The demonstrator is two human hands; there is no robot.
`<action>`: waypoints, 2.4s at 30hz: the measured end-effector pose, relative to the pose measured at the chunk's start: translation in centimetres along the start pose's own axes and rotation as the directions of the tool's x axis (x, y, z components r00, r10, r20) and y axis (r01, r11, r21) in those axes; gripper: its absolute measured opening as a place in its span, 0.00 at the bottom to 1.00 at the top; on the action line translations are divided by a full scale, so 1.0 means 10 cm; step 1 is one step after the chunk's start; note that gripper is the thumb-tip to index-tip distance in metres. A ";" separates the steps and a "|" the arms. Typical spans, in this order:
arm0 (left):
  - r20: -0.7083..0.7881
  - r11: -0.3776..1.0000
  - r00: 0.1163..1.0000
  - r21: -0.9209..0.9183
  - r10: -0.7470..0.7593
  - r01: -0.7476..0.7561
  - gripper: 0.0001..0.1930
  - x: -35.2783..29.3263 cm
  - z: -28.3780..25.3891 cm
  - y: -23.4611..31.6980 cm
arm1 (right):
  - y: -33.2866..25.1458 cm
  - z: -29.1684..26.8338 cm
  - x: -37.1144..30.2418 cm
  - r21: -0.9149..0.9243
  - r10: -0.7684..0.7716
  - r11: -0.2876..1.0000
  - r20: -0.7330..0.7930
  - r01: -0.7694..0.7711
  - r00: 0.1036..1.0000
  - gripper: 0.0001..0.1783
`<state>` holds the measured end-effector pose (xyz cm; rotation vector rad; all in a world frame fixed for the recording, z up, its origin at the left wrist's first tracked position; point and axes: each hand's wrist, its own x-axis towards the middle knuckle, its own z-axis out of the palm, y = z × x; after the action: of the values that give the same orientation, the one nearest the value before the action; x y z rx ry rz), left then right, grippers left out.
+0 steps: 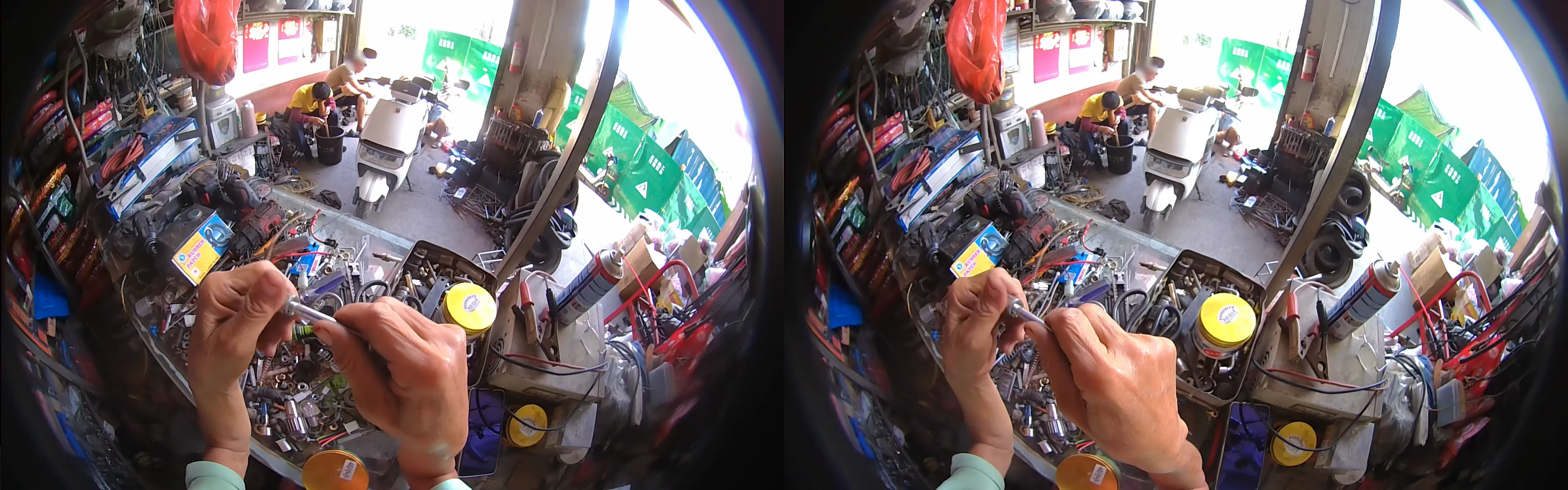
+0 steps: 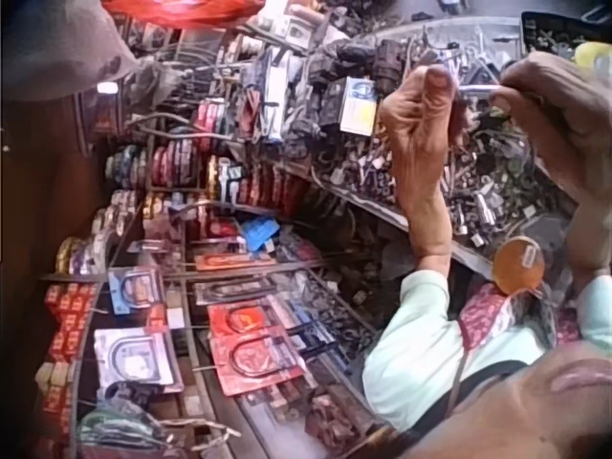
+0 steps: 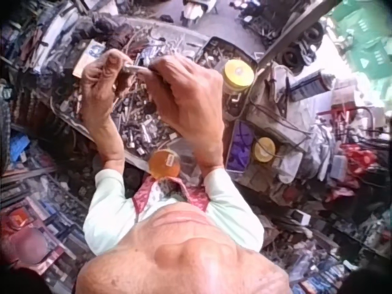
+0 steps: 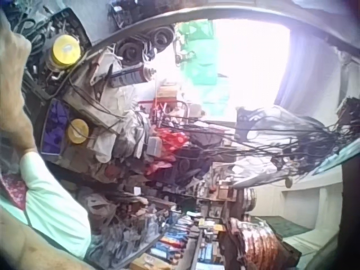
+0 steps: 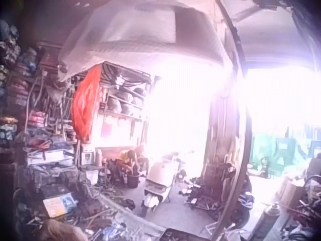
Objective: The person holds a small cylindrical metal part and repeatedly screws and unscrews a smaller metal piece into it. The hands rotate the components to test the fit and alignment. The person continues this repetitive assembly and disassembly throughout the clip.
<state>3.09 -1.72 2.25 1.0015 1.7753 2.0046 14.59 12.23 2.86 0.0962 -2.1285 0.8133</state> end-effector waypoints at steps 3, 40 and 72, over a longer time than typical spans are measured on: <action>0.001 0.997 0.998 -0.028 0.069 -0.069 0.13 0.00 0.04 0.01 | 0.01 -0.02 0.01 0.002 0.008 1.000 0.010 -0.008 1.000 0.06; -0.032 1.000 0.999 -0.002 0.024 -0.024 0.20 0.03 -0.02 -0.05 | 0.04 0.03 0.05 0.033 -0.023 0.999 -0.082 0.026 0.996 0.05; -0.014 0.998 1.000 -0.065 -0.011 0.010 0.22 0.04 0.03 -0.08 | 0.00 -0.01 0.04 -0.005 -0.015 1.000 -0.070 0.015 0.997 0.05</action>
<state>2.81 -1.02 1.58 0.9581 1.7077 2.0540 14.38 12.40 3.17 0.0798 -2.0614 0.7920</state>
